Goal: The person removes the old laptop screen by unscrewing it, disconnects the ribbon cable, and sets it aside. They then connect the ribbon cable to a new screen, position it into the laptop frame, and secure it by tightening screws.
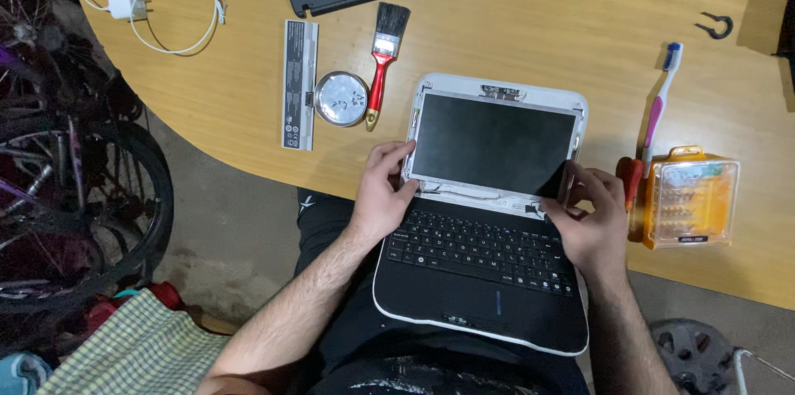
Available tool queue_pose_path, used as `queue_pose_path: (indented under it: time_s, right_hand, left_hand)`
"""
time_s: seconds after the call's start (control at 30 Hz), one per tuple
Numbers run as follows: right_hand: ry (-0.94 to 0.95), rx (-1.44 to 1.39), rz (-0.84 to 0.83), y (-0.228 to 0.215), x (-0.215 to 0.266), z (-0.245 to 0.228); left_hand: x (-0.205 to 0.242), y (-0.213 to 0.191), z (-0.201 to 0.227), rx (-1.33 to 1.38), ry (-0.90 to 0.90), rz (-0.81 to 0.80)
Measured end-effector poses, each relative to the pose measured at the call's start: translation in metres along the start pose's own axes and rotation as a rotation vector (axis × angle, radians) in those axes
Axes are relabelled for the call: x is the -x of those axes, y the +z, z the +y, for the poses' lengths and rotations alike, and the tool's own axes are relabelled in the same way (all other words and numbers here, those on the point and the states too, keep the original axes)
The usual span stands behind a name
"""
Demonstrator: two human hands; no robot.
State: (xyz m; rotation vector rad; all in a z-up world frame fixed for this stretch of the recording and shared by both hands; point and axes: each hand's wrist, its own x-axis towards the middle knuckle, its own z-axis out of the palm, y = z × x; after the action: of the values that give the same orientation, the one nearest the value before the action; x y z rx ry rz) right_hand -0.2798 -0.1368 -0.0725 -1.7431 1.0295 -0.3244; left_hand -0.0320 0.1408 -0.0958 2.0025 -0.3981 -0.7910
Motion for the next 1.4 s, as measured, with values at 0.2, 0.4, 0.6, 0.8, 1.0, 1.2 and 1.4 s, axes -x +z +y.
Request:
queue_pose_path:
  time_s: [0.2,0.4,0.6,0.8,1.0,1.2,1.4]
  right_hand:
    - [-0.037,0.005,-0.016,-0.004,-0.003,0.019]
    - [-0.09,0.013,-0.019,-0.006,-0.001,0.02]
    - [0.013,-0.007,-0.011,-0.003,0.001,0.008]
    - [-0.03,-0.008,-0.055,-0.012,-0.011,0.036]
    - [0.086,-0.027,-0.115,-0.017,-0.015,0.028]
    - [0.429,-0.06,-0.206,-0.023,-0.028,-0.021]
    - [0.271,-0.173,-0.235,-0.029,-0.026,0.028]
  left_hand:
    - [-0.004,0.003,-0.002,0.029,-0.045,-0.026]
    - [-0.011,-0.002,-0.007,0.02,-0.023,-0.056]
    - [-0.008,-0.007,0.003,0.206,-0.134,-0.039]
    - [-0.011,0.003,-0.028,0.355,-0.186,-0.068]
    - [-0.017,0.011,-0.034,0.335,-0.235,0.029]
    - [-0.02,0.005,0.01,0.227,-0.357,0.015]
    - [-0.027,-0.003,-0.008,0.297,-0.258,-0.038]
